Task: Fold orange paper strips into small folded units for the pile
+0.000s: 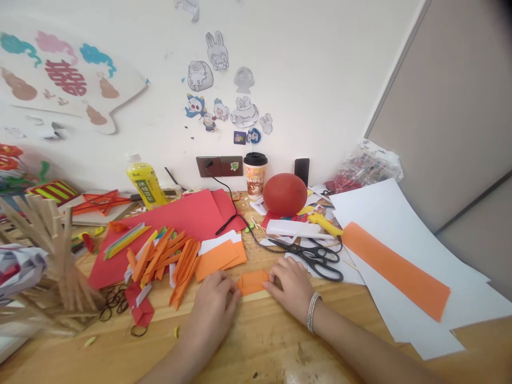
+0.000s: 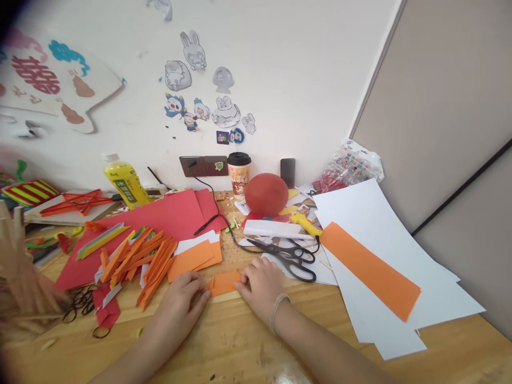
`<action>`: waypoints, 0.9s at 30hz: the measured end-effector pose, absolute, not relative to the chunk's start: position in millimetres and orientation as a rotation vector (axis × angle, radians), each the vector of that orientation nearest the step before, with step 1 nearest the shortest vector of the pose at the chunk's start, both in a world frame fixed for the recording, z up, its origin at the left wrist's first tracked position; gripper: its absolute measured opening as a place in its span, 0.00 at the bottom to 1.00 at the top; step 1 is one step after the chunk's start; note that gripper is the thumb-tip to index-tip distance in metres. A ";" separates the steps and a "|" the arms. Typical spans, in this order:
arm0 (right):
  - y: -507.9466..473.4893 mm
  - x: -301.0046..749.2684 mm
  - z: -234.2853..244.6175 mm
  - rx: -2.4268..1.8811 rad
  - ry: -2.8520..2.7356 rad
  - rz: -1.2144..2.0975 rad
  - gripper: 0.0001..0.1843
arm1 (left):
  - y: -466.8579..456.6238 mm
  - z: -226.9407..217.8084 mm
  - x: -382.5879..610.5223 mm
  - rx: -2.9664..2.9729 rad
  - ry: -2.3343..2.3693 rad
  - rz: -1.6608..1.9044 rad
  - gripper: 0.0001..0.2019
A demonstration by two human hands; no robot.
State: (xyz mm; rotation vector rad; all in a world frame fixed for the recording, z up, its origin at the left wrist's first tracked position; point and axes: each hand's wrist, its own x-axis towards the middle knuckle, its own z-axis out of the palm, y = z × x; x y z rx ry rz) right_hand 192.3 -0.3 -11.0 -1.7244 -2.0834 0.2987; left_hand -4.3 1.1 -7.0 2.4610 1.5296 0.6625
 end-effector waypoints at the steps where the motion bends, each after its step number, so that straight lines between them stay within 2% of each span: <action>1: -0.2 192.3 -10.8 -1.723 -2.084 0.298 0.09 | 1.3 -6.5 -3.2 2.466 1.546 0.645 0.10; 10: 1.3 192.7 -10.4 -1.737 -2.083 0.296 0.09 | 0.7 -2.4 -1.9 2.548 1.665 0.488 0.05; 14: 2.5 193.5 -12.2 -1.718 -2.082 0.307 0.09 | 2.1 -5.7 -7.0 2.743 1.458 0.604 0.14; 17: 3.6 194.4 -13.0 -1.723 -2.084 0.303 0.09 | -0.2 -3.7 -12.5 2.906 1.286 0.557 0.19; 27: 4.0 196.2 -11.1 -1.717 -2.072 0.361 0.08 | -13.6 18.9 -21.8 2.978 1.413 0.222 0.18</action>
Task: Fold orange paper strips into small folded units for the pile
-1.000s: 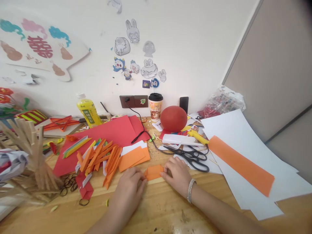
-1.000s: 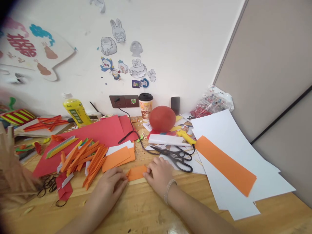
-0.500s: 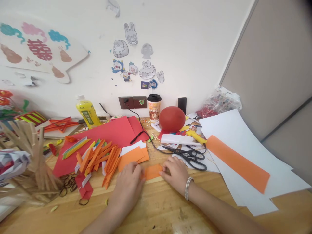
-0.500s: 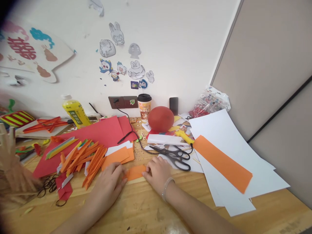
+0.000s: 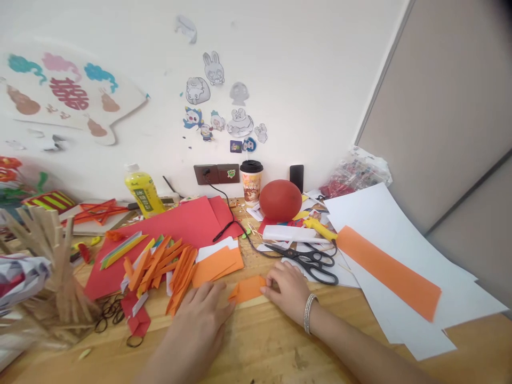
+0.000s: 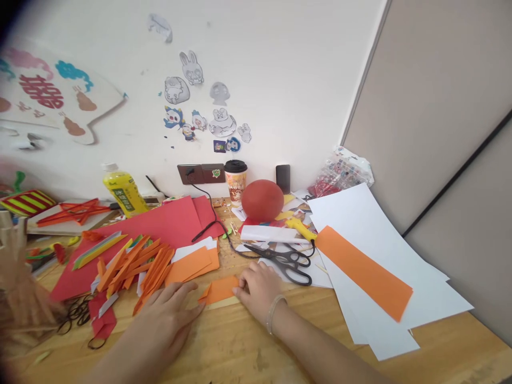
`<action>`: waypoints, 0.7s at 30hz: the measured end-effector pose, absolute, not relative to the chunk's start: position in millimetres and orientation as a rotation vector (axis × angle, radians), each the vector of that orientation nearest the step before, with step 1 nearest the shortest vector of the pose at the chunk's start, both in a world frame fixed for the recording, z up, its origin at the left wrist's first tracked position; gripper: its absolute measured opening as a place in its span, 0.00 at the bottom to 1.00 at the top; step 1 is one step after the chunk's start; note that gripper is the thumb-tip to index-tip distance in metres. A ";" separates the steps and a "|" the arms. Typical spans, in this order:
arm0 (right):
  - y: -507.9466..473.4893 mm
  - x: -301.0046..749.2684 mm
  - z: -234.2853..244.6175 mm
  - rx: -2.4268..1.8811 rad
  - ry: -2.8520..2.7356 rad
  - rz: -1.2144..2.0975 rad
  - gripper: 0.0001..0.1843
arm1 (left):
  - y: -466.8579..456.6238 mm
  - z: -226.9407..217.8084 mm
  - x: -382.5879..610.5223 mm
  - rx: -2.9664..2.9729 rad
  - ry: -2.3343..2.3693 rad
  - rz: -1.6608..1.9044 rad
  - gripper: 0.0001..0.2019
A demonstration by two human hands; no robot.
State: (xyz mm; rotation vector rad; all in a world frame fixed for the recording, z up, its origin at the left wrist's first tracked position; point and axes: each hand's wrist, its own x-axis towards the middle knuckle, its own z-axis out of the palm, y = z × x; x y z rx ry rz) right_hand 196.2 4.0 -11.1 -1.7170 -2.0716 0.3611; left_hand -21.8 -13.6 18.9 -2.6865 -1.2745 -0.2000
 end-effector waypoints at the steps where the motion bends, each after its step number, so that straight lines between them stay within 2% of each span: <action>1: 3.0 196.0 -9.5 -1.717 -2.078 0.359 0.08 | -13.7 17.6 -21.7 -2.665 -1.281 -0.208 0.16; 4: -4.3 192.4 -5.8 -1.672 -2.135 0.368 0.07 | -11.3 8.7 -21.7 -2.590 -1.317 -0.322 0.09; 7: -17.8 183.1 -6.3 -1.456 -2.270 0.476 0.09 | -5.2 -3.5 -21.6 -2.560 -1.358 -0.470 0.11; 11: -32.7 171.0 -8.6 -1.041 -2.497 0.532 0.21 | 3.5 -16.5 -21.9 -2.551 -1.323 -0.578 0.13; 13: -32.8 170.8 -7.2 -0.940 -2.479 0.514 0.19 | 7.4 -20.6 -23.1 -2.583 -1.235 -0.580 0.15; 15: -27.5 175.6 -4.8 -1.016 -2.333 0.465 0.09 | 10.8 -22.8 -24.8 -2.642 -1.141 -0.569 0.17; 16: -23.6 179.4 -3.8 -1.076 -2.258 0.432 0.07 | 12.3 -23.0 -25.9 -2.666 -1.108 -0.559 0.19; 19: -12.0 190.6 -3.7 -1.068 -2.329 0.317 0.12 | 14.8 -19.5 -29.3 -2.675 -1.074 -0.543 0.25; 21: -7.9 194.8 -4.6 -1.017 -2.428 0.211 0.13 | 13.7 -13.8 -31.4 -2.628 -1.079 -0.590 0.24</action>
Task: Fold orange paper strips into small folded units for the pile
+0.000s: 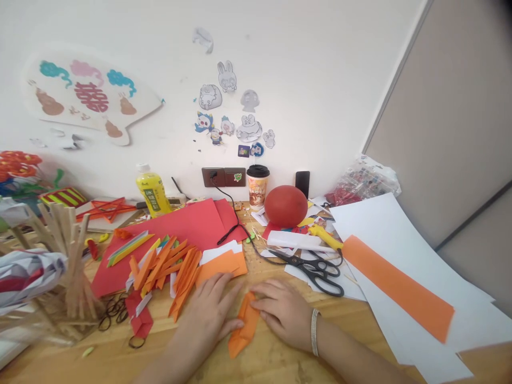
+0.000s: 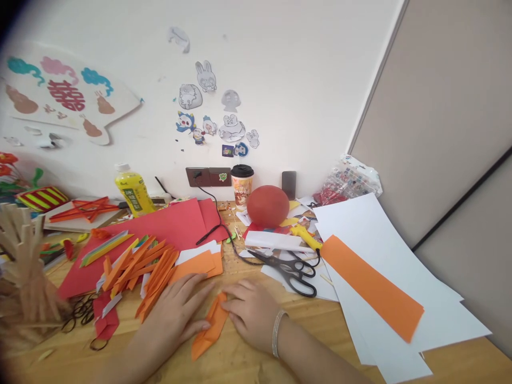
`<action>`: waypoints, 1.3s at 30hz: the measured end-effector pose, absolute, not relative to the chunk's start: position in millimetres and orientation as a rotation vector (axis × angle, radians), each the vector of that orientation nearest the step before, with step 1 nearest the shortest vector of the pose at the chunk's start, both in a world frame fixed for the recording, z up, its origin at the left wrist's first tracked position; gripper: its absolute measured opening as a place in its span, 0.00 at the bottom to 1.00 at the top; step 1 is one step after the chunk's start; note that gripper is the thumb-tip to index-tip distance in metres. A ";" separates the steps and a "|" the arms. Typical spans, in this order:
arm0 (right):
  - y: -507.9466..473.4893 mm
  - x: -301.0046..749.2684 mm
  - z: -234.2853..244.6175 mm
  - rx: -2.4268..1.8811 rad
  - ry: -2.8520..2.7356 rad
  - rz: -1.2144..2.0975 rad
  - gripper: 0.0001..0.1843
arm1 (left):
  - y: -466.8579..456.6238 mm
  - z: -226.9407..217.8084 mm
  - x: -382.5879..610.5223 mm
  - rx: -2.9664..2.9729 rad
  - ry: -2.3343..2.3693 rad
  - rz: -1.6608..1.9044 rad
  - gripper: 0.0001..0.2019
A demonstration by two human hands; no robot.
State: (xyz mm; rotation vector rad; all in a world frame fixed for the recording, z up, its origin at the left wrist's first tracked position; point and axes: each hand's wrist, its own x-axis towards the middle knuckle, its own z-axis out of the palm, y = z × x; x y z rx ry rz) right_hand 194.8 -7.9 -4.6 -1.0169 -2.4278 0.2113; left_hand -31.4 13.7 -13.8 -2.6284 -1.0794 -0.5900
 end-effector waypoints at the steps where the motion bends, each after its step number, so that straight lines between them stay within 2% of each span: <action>1: -7.2 195.5 -4.8 -1.023 -2.454 0.147 0.13 | 12.3 -10.2 -32.0 -2.600 -1.081 -0.630 0.22; 5: -10.2 193.2 -2.8 -1.218 -2.454 -0.090 0.09 | 2.1 3.2 -27.6 -2.621 -0.962 -0.666 0.11; 9: -11.3 191.6 -2.3 -1.227 -2.423 -0.128 0.08 | -5.2 2.3 -15.8 -2.686 -0.768 -0.588 0.15; 15: -4.3 199.1 -4.2 -1.016 -2.495 -0.085 0.08 | -2.4 -6.3 -18.0 -2.718 -0.867 -0.615 0.15; 19: -1.4 203.4 -2.3 -1.039 -2.496 -0.046 0.05 | 2.5 -7.0 -25.6 -2.872 -0.961 -0.653 0.13; 26: 0.4 199.4 -6.2 -1.064 -2.505 -0.072 0.08 | 3.8 -10.0 -23.2 -2.826 -0.982 -0.721 0.15; 32: -3.6 193.2 -6.2 -1.258 -2.271 0.200 0.03 | 1.7 -1.5 -19.7 -2.854 -1.179 -0.791 0.13; 39: -2.5 188.1 -5.6 -1.438 -2.060 0.412 0.07 | 4.9 -7.0 -15.9 -2.775 -1.369 -0.797 0.11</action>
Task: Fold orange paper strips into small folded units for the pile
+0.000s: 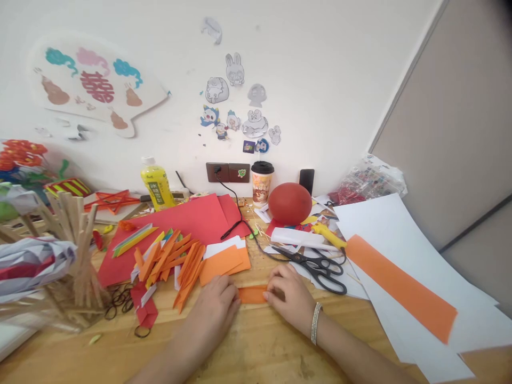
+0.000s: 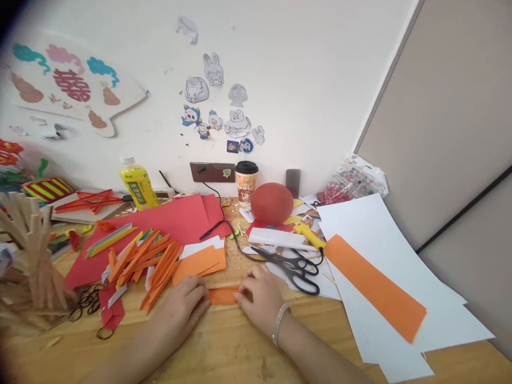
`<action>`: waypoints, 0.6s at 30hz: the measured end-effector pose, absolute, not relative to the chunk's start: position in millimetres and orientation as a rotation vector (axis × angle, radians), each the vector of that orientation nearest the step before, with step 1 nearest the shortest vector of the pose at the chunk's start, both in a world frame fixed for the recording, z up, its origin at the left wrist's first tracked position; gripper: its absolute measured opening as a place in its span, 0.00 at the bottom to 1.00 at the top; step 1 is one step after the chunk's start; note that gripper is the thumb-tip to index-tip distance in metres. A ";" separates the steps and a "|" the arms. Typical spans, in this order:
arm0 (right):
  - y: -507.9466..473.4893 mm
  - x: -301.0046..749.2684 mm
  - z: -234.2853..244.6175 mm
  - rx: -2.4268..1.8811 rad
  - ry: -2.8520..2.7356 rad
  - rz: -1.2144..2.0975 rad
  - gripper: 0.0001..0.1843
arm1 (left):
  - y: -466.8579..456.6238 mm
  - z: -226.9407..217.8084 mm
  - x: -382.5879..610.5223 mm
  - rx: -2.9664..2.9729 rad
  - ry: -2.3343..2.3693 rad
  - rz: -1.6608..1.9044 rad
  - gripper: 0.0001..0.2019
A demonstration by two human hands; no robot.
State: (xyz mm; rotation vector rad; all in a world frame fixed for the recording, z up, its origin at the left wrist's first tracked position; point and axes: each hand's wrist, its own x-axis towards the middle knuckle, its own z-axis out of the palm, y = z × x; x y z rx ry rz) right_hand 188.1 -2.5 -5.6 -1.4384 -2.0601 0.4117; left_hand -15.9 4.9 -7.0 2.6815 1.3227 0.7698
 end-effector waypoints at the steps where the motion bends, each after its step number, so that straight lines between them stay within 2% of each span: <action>1: -2.5 188.3 -5.6 -1.434 -2.064 0.418 0.07 | 5.1 -7.4 -15.4 2.681 1.345 0.743 0.11; 5: -3.3 190.0 -5.1 -1.377 -2.112 0.464 0.11 | 4.0 -5.8 -13.9 2.652 1.398 0.661 0.11; 9: -2.0 189.8 -4.9 -1.398 -2.064 0.498 0.08 | 2.8 -4.2 -12.3 2.636 1.439 0.644 0.11; 18: 0.0 183.1 -8.3 -1.546 -1.925 0.461 0.08 | 4.4 -11.6 -6.8 2.789 1.543 0.532 0.10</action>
